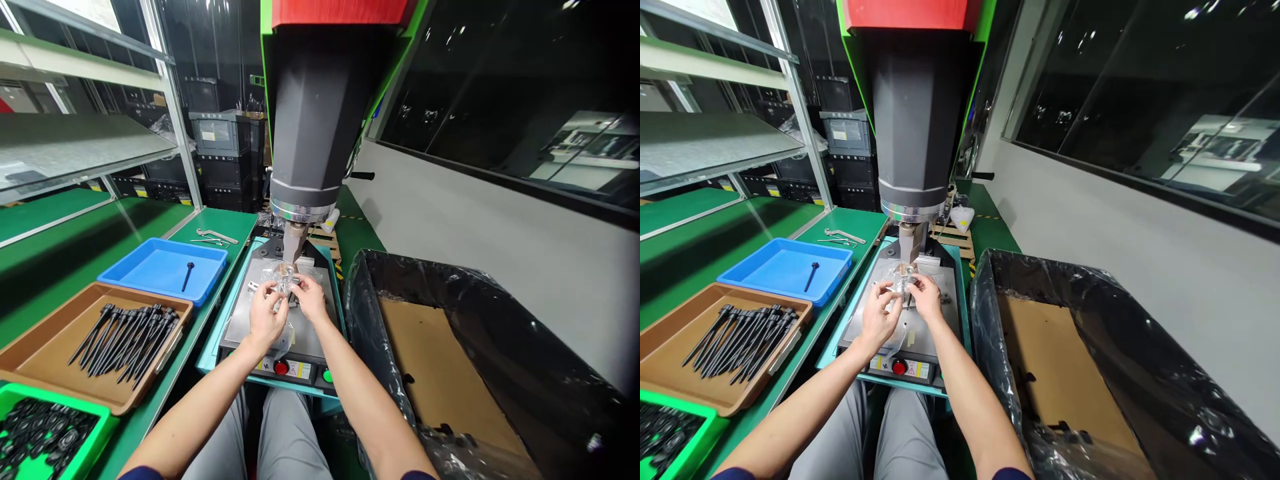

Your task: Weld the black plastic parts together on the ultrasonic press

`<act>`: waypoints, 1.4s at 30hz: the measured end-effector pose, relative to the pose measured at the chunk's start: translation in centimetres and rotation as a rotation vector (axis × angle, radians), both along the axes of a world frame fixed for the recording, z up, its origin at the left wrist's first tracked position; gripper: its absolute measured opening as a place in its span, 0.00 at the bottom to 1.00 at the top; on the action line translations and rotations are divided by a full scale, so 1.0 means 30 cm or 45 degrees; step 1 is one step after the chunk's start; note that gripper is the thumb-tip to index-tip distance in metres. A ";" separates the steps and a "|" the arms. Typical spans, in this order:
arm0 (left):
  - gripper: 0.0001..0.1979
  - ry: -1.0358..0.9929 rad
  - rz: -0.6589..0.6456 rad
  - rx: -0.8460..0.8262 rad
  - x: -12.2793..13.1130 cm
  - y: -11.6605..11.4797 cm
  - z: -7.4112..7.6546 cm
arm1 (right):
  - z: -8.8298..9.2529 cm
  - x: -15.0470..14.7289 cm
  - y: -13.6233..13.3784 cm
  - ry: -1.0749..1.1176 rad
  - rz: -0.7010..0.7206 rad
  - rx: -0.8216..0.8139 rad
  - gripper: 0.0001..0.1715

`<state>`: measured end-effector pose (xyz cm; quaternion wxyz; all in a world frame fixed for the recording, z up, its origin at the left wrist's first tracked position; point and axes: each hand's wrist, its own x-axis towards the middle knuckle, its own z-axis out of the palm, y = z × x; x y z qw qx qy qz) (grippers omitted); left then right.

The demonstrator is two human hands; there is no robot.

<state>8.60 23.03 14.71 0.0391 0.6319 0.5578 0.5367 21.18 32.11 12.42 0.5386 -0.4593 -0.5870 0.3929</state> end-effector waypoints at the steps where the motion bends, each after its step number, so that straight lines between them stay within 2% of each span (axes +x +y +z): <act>1: 0.06 0.025 -0.007 0.028 0.002 0.003 0.000 | 0.010 -0.007 0.005 -0.059 -0.054 0.066 0.19; 5: 0.05 0.070 -0.049 0.082 0.006 0.016 -0.012 | 0.051 -0.027 0.038 -0.117 -0.162 0.149 0.17; 9: 0.06 0.063 -0.069 0.084 0.011 0.023 -0.017 | 0.067 -0.055 0.092 -0.042 -0.158 0.032 0.18; 14: 0.06 0.047 -0.077 0.093 0.010 0.034 -0.019 | 0.051 -0.077 0.144 0.086 0.003 -0.100 0.21; 20: 0.07 0.022 -0.103 0.076 0.001 0.049 -0.031 | 0.051 -0.038 0.145 0.135 0.246 -0.141 0.22; 23: 0.07 0.007 -0.107 0.066 0.002 0.055 -0.037 | 0.056 -0.026 0.147 0.156 0.291 -0.148 0.21; 28: 0.07 0.023 -0.096 0.065 0.005 0.059 -0.032 | 0.057 -0.015 0.142 0.206 0.262 -0.176 0.23; 32: 0.07 0.094 -0.111 0.109 0.018 0.057 -0.023 | 0.067 0.028 0.098 0.616 0.131 -0.287 0.24; 34: 0.07 0.139 -0.155 0.136 0.035 0.057 -0.021 | 0.078 0.048 0.074 0.722 0.092 -0.379 0.30; 36: 0.08 0.198 -0.226 0.147 0.060 0.058 -0.020 | 0.093 0.061 0.055 0.646 0.082 -0.453 0.31; 39: 0.09 0.274 -0.354 0.163 0.102 0.052 -0.014 | 0.116 0.074 0.043 0.548 0.025 -0.452 0.23; 42: 0.11 0.262 -0.467 0.187 0.118 0.033 -0.007 | 0.132 0.108 0.043 0.604 -0.037 -0.473 0.21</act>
